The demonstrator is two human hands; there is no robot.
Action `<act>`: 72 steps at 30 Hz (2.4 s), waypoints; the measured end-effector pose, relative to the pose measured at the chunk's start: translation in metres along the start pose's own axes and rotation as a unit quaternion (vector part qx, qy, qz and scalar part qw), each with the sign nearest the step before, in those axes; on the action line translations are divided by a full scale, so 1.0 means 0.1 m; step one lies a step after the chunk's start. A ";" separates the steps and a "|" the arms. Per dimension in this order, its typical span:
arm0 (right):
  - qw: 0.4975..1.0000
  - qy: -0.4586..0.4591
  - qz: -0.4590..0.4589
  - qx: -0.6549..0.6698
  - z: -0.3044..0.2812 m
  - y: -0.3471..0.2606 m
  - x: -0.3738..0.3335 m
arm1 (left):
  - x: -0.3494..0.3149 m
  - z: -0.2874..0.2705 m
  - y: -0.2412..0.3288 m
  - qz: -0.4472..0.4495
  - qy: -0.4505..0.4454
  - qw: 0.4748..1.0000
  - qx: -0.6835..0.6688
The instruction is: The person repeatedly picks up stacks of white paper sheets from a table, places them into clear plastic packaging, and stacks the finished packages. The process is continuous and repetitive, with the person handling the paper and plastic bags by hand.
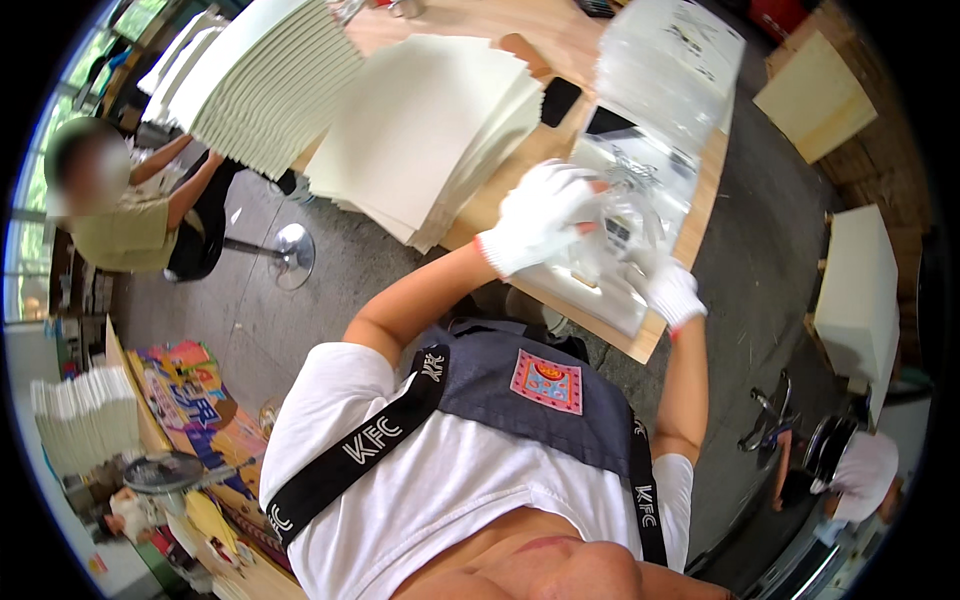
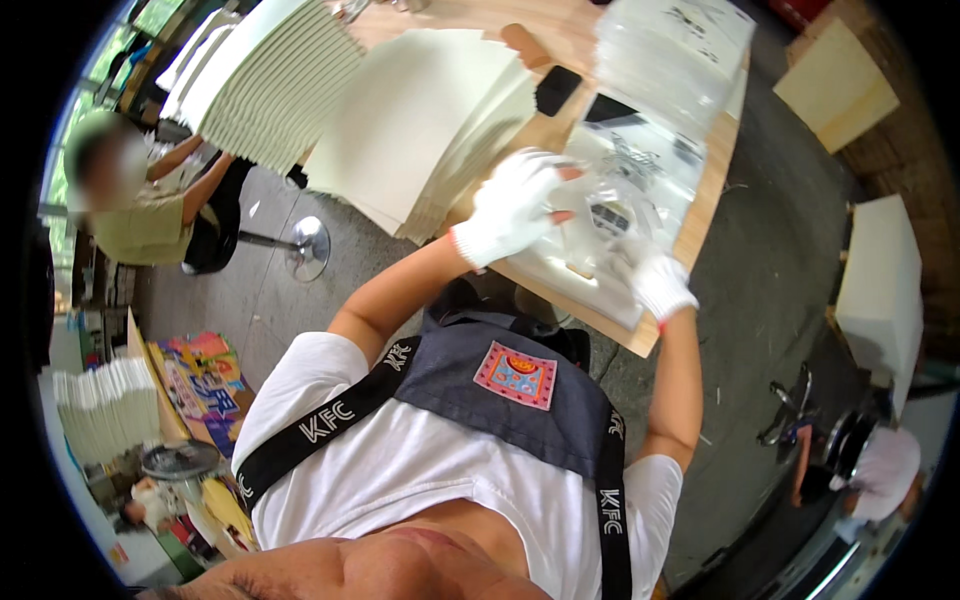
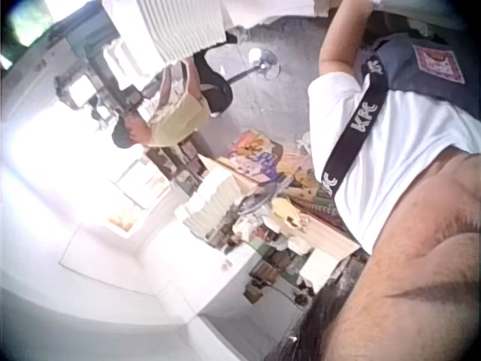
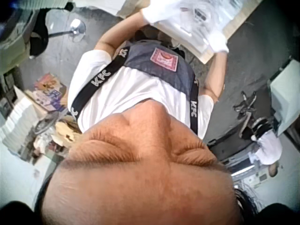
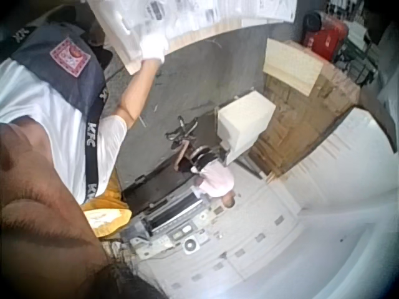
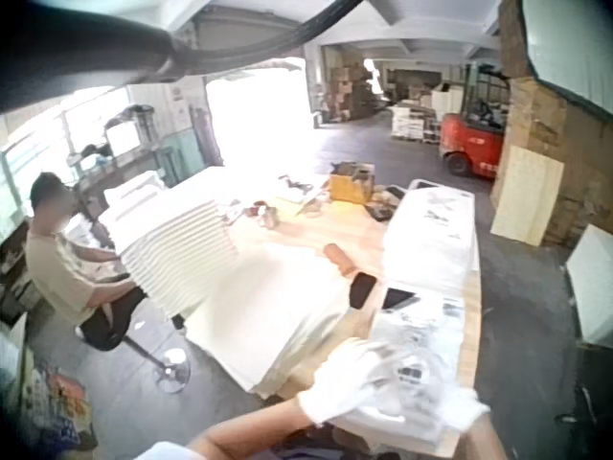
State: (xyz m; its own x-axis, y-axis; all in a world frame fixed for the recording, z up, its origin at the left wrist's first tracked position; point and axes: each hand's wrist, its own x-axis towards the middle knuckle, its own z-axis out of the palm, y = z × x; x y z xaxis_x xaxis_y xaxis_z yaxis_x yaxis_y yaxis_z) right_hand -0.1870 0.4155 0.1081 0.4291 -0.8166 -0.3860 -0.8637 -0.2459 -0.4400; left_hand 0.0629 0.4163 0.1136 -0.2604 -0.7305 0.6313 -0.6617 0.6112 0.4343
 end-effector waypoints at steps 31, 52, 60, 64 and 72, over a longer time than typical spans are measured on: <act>0.844 -0.276 0.049 0.457 0.91 -1.37 0.22 | -2.34 -1.76 -1.09 -0.495 0.215 0.399 -0.741; 0.815 0.341 -0.052 0.466 0.53 -1.15 -0.36 | -0.58 -0.83 0.33 -0.015 -0.208 0.956 -0.205; 0.901 0.417 0.059 0.105 0.71 -0.36 -1.62 | 0.24 0.61 -0.09 -0.114 -0.249 0.958 -0.087; 0.938 0.321 0.104 -0.081 1.19 -0.13 -1.62 | 0.58 0.82 -0.24 -0.170 -0.195 0.873 -0.414; 0.848 0.116 0.152 0.495 0.80 0.08 -1.04 | -0.39 0.45 0.16 0.051 -0.325 0.896 -0.298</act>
State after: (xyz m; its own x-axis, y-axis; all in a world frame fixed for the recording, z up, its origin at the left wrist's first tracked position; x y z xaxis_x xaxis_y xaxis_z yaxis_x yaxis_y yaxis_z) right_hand -0.2171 0.5400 0.0797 0.0631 -0.8728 -0.4840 -0.2316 0.4589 -0.8578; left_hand 0.0311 0.4404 0.0670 -0.7811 -0.5660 0.2637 -0.1678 0.5971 0.7844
